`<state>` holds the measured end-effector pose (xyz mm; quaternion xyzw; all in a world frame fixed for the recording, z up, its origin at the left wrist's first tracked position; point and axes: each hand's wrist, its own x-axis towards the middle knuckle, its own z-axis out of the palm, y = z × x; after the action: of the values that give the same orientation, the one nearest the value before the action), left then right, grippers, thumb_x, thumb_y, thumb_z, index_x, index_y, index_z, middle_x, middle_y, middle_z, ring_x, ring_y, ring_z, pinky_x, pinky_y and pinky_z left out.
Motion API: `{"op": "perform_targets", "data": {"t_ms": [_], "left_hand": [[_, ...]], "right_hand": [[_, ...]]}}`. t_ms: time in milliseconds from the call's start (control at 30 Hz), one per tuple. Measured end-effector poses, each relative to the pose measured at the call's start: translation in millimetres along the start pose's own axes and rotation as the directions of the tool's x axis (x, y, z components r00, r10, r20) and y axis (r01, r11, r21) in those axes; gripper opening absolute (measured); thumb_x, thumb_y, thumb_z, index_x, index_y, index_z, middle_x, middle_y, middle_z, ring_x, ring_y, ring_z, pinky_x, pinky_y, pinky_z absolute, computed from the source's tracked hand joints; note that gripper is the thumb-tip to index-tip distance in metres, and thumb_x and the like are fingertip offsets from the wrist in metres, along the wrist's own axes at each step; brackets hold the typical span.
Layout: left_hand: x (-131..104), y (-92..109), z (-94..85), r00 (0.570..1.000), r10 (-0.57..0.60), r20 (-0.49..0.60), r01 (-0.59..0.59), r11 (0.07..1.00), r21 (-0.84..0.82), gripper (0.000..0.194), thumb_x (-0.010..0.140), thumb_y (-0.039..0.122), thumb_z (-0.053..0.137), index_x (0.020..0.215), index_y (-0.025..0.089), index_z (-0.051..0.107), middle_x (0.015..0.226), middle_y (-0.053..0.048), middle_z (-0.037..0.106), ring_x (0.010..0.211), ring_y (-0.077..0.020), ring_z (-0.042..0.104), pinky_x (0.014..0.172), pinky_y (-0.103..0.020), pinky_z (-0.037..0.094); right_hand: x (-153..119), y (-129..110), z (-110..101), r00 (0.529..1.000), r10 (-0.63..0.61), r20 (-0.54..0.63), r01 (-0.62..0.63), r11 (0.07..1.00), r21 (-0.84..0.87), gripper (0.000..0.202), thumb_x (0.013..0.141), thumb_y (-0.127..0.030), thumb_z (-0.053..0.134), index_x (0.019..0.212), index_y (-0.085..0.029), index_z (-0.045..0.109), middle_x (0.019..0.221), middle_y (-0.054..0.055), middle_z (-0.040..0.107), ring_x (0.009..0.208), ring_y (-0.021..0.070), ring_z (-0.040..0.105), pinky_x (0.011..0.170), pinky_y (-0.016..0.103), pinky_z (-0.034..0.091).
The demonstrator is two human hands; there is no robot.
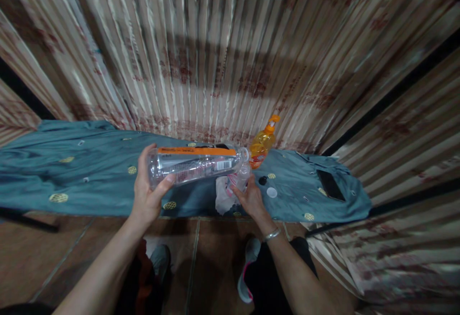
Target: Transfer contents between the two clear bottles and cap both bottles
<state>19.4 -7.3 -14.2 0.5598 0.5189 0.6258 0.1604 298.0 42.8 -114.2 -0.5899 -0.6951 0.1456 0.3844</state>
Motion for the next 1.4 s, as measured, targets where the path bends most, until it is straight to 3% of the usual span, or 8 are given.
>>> {"op": "perform_targets", "data": {"t_ms": [1167, 1400], "left_hand": [[-0.3, 1.7, -0.7, 1.0, 0.015, 0.006, -0.015, 0.999, 0.033, 0.082, 0.069, 0.061, 0.063, 0.138, 0.024, 0.039, 0.133, -0.01, 0.051, 0.119, -0.0313, 0.05, 0.104, -0.05, 0.038], [0.1, 0.8, -1.2, 1.0, 0.014, 0.001, -0.014, 1.0, 0.013, 0.084, 0.068, 0.062, 0.064, 0.138, 0.023, 0.04, 0.133, -0.011, 0.05, 0.12, -0.0311, 0.049, 0.104, -0.049, 0.038]], "right_hand": [[-0.9, -3.6, -1.0, 0.999, -0.031, -0.028, 0.032, 0.999, 0.016, 0.06, 0.083, -0.054, 0.058, 0.124, -0.013, 0.044, 0.102, 0.016, 0.07, 0.09, 0.0294, 0.069, 0.077, 0.039, 0.054], [0.0, -1.7, -0.2, 1.0, 0.01, -0.014, -0.01, 1.0, 0.004, 0.067, 0.081, -0.054, 0.06, 0.128, -0.01, 0.042, 0.105, 0.019, 0.069, 0.092, 0.0311, 0.07, 0.077, 0.04, 0.055]]}}
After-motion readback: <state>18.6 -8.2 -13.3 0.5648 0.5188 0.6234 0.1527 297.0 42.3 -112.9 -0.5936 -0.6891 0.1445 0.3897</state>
